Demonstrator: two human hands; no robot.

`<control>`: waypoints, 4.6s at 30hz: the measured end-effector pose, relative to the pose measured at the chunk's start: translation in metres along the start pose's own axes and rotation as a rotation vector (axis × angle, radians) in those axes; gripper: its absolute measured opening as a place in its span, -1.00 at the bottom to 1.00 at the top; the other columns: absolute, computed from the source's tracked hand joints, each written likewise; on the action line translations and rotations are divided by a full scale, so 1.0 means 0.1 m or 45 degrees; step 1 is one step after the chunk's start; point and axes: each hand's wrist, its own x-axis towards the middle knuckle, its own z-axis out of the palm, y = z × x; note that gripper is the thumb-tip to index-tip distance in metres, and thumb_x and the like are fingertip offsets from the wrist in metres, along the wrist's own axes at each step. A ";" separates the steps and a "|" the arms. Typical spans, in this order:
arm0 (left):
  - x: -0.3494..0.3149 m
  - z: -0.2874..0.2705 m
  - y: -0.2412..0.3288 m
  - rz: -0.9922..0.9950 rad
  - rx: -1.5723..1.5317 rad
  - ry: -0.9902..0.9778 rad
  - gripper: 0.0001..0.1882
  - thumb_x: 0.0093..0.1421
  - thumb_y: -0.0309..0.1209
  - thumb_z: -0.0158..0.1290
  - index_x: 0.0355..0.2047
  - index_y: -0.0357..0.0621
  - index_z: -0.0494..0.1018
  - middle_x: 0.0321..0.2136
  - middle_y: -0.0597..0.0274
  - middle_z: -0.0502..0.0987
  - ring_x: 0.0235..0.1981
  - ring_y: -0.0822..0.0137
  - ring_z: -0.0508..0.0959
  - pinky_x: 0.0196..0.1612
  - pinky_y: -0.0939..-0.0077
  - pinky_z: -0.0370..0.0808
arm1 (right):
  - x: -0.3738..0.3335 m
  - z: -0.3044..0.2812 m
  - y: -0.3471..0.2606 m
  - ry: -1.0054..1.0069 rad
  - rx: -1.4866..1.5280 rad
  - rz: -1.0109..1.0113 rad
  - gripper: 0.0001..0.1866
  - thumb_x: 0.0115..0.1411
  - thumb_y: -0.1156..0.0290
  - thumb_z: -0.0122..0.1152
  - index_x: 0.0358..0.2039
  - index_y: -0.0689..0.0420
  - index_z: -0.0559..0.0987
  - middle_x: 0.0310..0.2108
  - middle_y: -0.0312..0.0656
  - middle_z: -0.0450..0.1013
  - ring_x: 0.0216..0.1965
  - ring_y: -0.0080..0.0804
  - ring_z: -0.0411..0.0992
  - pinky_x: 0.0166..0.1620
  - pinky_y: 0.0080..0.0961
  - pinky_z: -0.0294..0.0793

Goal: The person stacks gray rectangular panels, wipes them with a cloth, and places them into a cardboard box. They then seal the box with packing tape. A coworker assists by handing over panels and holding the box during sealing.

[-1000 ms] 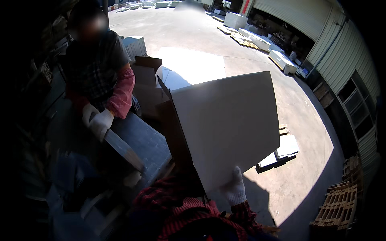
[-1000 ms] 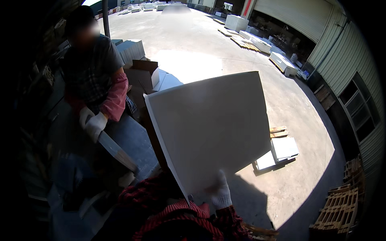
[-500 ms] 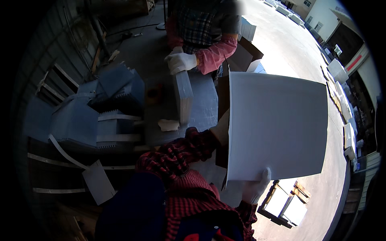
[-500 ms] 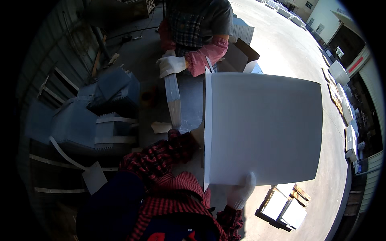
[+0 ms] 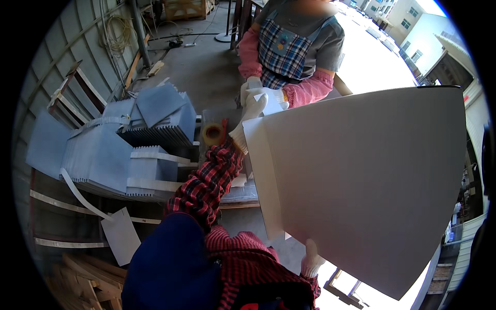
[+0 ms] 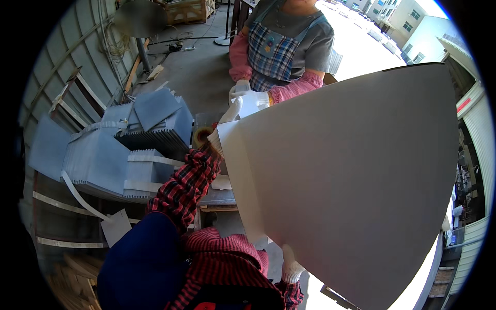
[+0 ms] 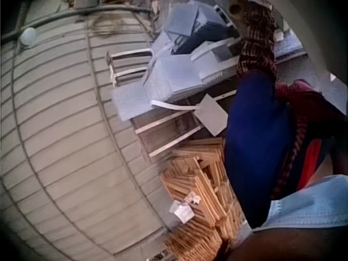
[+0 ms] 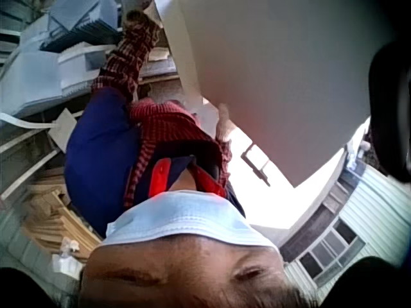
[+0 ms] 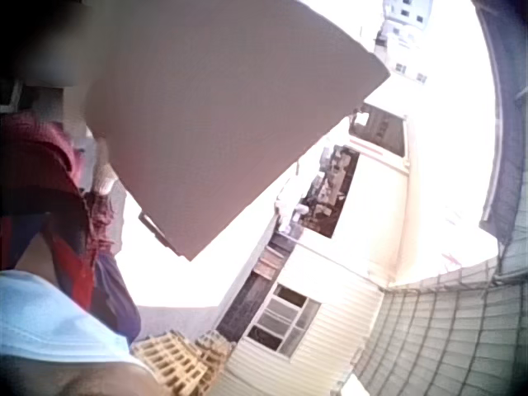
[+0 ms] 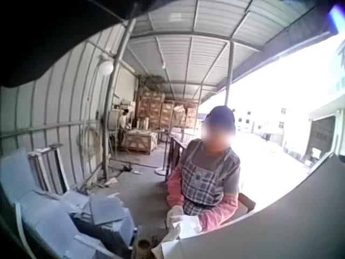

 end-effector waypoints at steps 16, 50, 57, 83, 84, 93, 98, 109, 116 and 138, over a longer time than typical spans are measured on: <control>1.20 -0.43 1.08 -0.271 1.003 -0.398 -0.57 0.39 -0.17 0.08 0.19 -0.08 0.46 -0.05 0.36 0.58 -0.05 0.45 0.56 0.04 0.47 0.49 | 0.24 1.28 -0.91 0.087 0.031 0.208 -0.68 0.08 0.40 0.40 -0.14 0.23 0.63 -0.18 -0.19 0.58 -0.19 -0.32 0.49 -0.09 -0.33 0.49; 1.33 0.86 2.37 1.741 1.853 -0.220 -0.68 0.25 -0.36 0.16 0.01 -0.11 0.57 -0.08 0.11 0.62 0.09 0.11 0.56 0.26 0.19 0.36 | 1.33 2.15 -1.77 -0.201 -0.478 -0.136 -0.53 0.15 -0.01 0.37 -0.11 0.09 0.67 -0.17 -0.19 0.61 -0.17 -0.17 0.57 -0.13 -0.21 0.52; 1.29 1.08 2.27 1.800 1.925 -0.533 -0.83 0.10 -0.40 0.18 -0.60 -0.12 0.49 -0.58 0.24 0.48 -0.44 0.18 0.47 -0.15 0.18 0.37 | 1.30 2.25 -1.73 -0.225 -0.424 -0.011 -0.50 0.14 -0.07 0.36 -0.09 0.05 0.67 -0.15 -0.21 0.62 -0.15 -0.22 0.58 -0.17 -0.24 0.53; 1.10 0.11 1.46 1.256 2.031 -0.225 -0.74 0.27 -0.36 0.08 -0.55 -0.18 0.48 -0.56 0.17 0.42 -0.34 0.10 0.48 0.30 0.00 0.24 | 1.17 2.68 -1.12 -0.272 -0.230 0.584 -0.53 0.18 0.24 0.17 -0.02 0.13 0.19 -0.31 0.19 0.55 -0.26 0.29 0.55 -0.19 0.06 0.52; 1.08 0.13 1.47 1.304 2.000 -0.229 -0.74 0.28 -0.36 0.07 -0.55 -0.18 0.48 -0.56 0.17 0.42 -0.34 0.10 0.48 0.30 0.00 0.24 | 1.17 2.73 -1.05 -0.217 -0.214 0.504 -0.54 0.20 0.24 0.15 -0.02 0.13 0.20 -0.33 0.19 0.54 -0.27 0.30 0.55 -0.20 0.07 0.52; 1.01 0.04 1.56 1.246 2.168 -0.244 -0.73 0.33 -0.30 0.01 -0.46 -0.18 0.51 -0.50 0.18 0.44 -0.29 0.12 0.49 0.28 0.05 0.26 | 1.00 2.76 -0.72 -0.344 -0.214 0.502 -0.27 0.10 0.04 0.30 0.21 0.06 0.27 -0.04 0.17 0.53 -0.02 0.15 0.55 0.00 -0.09 0.52; 1.12 0.00 1.47 1.331 2.237 -0.298 -0.72 0.34 -0.20 0.03 -0.37 -0.07 0.62 -0.46 0.21 0.52 -0.26 0.09 0.51 0.24 0.15 0.32 | 0.33 2.59 -0.61 -0.723 -0.341 0.285 -0.35 0.11 0.11 0.28 0.18 0.09 0.43 0.04 -0.02 0.52 0.05 -0.01 0.51 0.03 -0.16 0.52; 1.29 0.03 1.52 1.040 2.708 -0.568 -0.68 0.29 -0.16 0.03 -0.15 -0.13 0.56 -0.20 0.01 0.55 -0.04 -0.03 0.48 0.16 0.02 0.29 | 0.15 3.50 -0.73 -0.945 -0.454 -0.239 -0.39 -0.04 0.35 0.31 0.12 -0.10 0.53 0.24 -0.06 0.31 0.28 0.25 0.19 0.10 -0.01 0.50; 1.24 0.11 1.52 1.264 2.521 -0.557 -0.77 0.27 -0.25 0.03 -0.31 -0.11 0.58 -0.40 0.06 0.52 -0.23 0.01 0.50 0.04 0.11 0.34 | 0.09 3.58 -0.69 -1.043 -0.128 -0.320 -0.61 0.14 0.27 0.19 0.02 -0.10 0.55 -0.01 -0.04 0.51 0.02 0.11 0.47 0.01 -0.02 0.54; 1.00 -0.58 1.14 1.179 2.536 -0.451 -0.78 0.37 -0.29 -0.05 -0.25 0.01 0.59 -0.34 0.25 0.53 -0.12 0.10 0.50 0.37 -0.07 0.15 | 1.78 1.99 -1.73 -0.046 -0.048 -0.530 -0.73 0.19 0.29 0.20 -0.16 0.05 0.72 0.21 0.04 0.41 0.26 0.01 0.34 0.28 -0.12 0.32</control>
